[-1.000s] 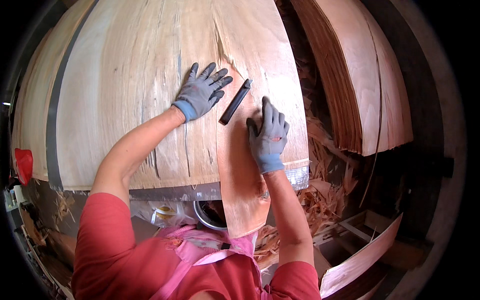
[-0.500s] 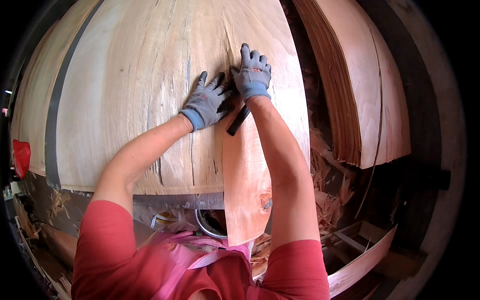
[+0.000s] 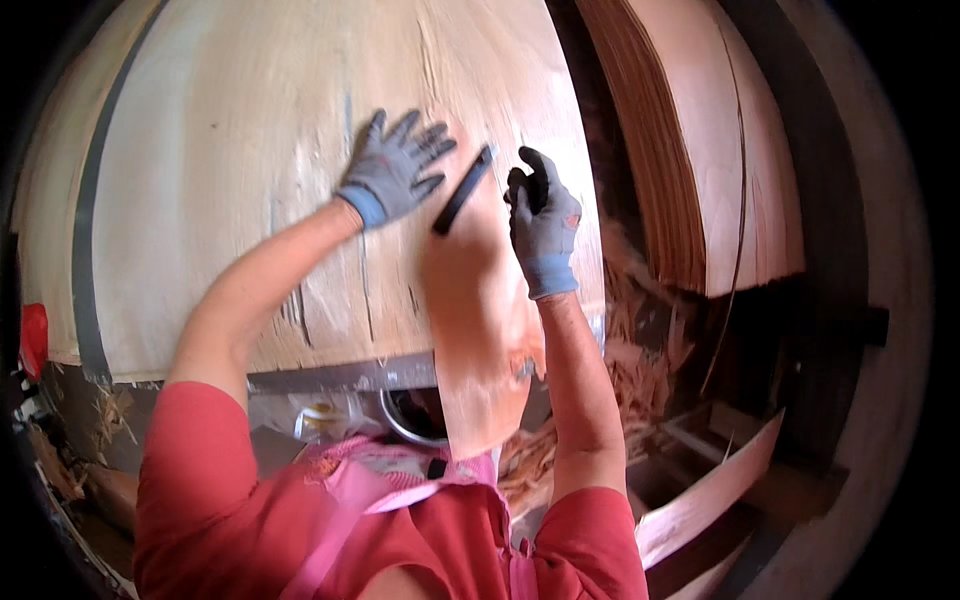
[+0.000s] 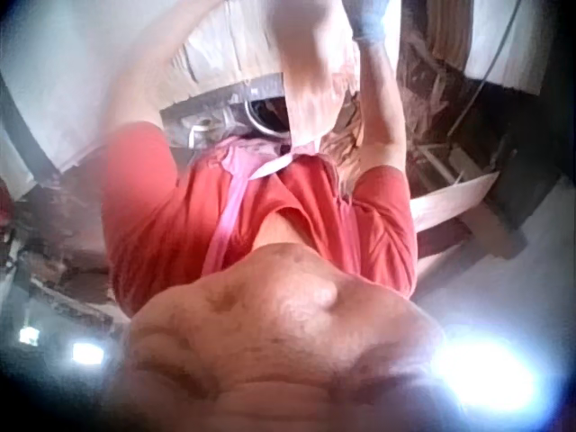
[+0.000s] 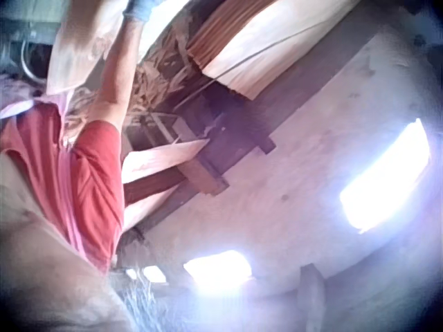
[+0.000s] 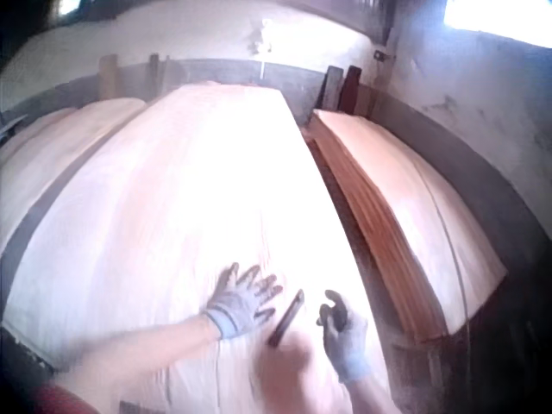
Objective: The person peels layers of wood veneer from a stack, places a piece on a metal work surface, and uses a utility knife and a metal ruler to measure and cut the veneer into a smaller piece.
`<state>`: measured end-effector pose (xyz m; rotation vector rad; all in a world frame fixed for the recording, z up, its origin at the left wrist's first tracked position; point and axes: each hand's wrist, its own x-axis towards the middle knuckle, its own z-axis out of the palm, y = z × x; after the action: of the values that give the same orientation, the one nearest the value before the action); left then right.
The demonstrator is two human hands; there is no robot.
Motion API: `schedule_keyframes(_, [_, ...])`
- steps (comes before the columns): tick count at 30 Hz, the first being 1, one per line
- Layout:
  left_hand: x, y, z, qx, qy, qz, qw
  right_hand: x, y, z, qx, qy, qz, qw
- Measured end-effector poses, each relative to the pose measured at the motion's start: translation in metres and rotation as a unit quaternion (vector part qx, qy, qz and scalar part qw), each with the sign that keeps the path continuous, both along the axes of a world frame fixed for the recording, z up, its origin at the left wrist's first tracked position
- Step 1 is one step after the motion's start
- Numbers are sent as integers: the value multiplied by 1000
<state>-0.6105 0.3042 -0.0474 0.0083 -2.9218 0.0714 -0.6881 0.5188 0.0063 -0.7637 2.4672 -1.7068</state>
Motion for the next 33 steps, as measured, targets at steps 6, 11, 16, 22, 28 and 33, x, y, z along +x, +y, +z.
schedule_keyframes(6, [-2,-3,-10,-26,5,10,1000,66,73,13,22,-78,-34,996])
schedule_keyframes(11, [-6,0,-7,-32,4,10,999,114,164,5,107,-51,-87,989])
schedule_keyframes(16, [-11,0,-11,-98,-25,9,995,133,193,11,184,104,-39,977])
schedule_keyframes(22, [-4,9,17,-104,113,50,987,160,211,18,173,110,12,979])
schedule_keyframes(28, [114,83,70,590,82,102,796,218,222,19,175,29,114,977])
schedule_keyframes(33, [308,76,72,746,-93,247,612,253,227,23,171,-39,190,966])
